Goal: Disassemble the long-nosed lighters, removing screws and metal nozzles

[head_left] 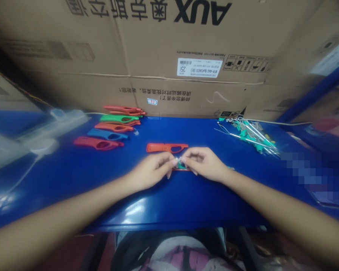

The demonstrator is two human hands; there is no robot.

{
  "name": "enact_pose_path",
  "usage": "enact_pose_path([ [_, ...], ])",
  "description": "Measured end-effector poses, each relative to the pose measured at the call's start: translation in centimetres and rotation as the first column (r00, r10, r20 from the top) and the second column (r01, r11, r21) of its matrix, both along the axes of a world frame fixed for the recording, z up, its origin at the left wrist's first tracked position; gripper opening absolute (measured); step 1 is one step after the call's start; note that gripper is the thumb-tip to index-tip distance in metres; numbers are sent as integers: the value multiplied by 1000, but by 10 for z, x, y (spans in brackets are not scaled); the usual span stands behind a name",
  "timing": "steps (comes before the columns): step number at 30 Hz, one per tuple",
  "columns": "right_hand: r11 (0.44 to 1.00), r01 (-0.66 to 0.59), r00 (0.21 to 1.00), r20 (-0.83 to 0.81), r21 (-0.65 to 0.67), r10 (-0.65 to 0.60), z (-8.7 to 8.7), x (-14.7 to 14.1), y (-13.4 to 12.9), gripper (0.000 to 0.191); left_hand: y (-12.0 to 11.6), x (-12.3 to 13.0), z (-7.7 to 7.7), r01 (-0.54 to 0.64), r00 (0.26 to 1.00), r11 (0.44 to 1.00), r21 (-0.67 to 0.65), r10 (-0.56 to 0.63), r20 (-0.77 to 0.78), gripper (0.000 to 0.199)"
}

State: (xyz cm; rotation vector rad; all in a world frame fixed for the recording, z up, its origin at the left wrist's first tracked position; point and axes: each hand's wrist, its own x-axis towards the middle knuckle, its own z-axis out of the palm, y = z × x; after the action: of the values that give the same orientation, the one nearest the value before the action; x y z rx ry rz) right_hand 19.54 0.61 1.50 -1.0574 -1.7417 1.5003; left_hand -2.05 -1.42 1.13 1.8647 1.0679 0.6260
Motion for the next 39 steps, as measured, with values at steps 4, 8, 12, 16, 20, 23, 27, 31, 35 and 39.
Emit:
enact_pose_path([
  [4,1000,9,1000,11,-3,-9,3,-1,0,44,1,0,1,8,1000,1000,-13,-8,7,38],
  [8,1000,23,1000,14,-2,-23,3,-1,-1,45,1,1,3,1,1000,1000,-17,-2,-18,39],
  [12,1000,23,1000,9,-1,-23,0,-1,0,46,0,1,4,5,999,1000,-6,-5,-34,40],
  [16,1000,25,999,26,16,-25,1,-1,0,47,2,-1,5,-7,1000,1000,12,8,-25,38],
  [20,998,37,999,14,44,-38,3,-1,0,45,9,-8,10,-3,999,999,47,5,-40,33],
  [23,999,41,999,-2,32,-41,3,0,0,44,11,-16,17,24,996,999,47,-20,-87,30],
  [27,999,46,999,1,23,-46,3,0,0,39,10,-24,27,60,988,998,25,-56,-145,25],
  [31,999,40,999,9,28,-40,3,0,0,36,8,-25,32,114,968,992,51,-100,-230,18],
  [35,999,30,999,15,40,-30,5,1,-1,34,9,-25,28,131,950,978,163,-76,-304,16],
  [39,999,21,1000,7,51,-21,5,1,-1,33,12,-26,24,133,950,965,227,-59,-306,14],
])
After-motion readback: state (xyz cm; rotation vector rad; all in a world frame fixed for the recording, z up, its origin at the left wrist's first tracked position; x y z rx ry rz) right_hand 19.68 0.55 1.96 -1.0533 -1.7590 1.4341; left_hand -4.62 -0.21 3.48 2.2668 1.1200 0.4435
